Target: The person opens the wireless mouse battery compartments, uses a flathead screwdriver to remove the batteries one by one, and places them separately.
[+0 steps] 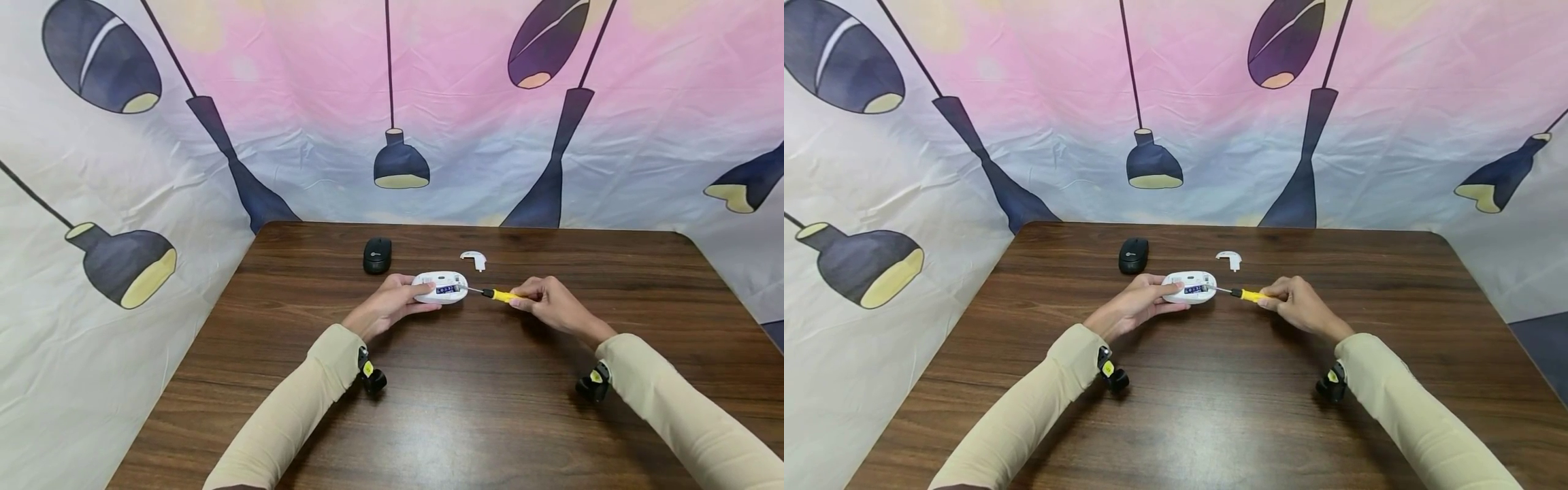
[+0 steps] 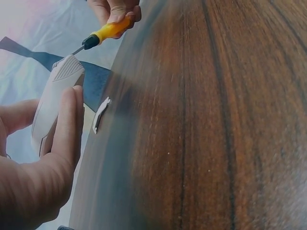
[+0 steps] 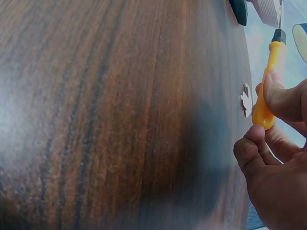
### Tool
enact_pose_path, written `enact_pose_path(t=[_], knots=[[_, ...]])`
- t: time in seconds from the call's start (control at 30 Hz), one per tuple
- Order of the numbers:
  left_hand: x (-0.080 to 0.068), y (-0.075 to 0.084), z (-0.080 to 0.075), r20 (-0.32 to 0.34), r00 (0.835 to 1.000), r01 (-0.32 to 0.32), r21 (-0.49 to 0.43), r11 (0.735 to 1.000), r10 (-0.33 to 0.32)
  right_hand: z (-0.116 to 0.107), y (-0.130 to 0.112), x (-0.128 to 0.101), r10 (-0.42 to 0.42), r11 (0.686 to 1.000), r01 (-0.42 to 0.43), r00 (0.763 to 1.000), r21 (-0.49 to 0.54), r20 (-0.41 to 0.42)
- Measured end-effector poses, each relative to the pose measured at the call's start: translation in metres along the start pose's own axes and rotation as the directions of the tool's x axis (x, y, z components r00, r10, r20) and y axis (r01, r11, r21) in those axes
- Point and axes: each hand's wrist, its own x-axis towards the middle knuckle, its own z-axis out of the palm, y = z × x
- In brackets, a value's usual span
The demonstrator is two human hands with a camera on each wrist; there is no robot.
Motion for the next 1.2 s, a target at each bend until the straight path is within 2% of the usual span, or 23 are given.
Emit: enact_pose_path(t=[0.23,0.63,1.0,1.2], knots=[[0.001,0.000,-0.001,0.006,1.000,0.011,-0.004,1.000,-0.011,0.001,0.001,0.000,0.029,0.999,-0.030,0.999,0.024,0.020],[0.001,0.000,-0.002,0.001,1.000,0.019,-0.003,1.000,-0.019,0.000,0.002,-0.001,0.012,1.000,-0.012,1.000,0.024,0.018],[-0.002,0.001,-0.003,-0.008,1.000,0.009,-0.002,1.000,-0.009,-0.029,-0.005,-0.010,-0.018,0.997,0.016,0.999,-0.071,-0.040],[-0.001,-0.001,-0.003,-0.005,1.000,0.009,0.001,1.000,-0.009,-0.049,-0.006,-0.020,0.018,0.994,-0.025,0.997,-0.102,-0.069]])
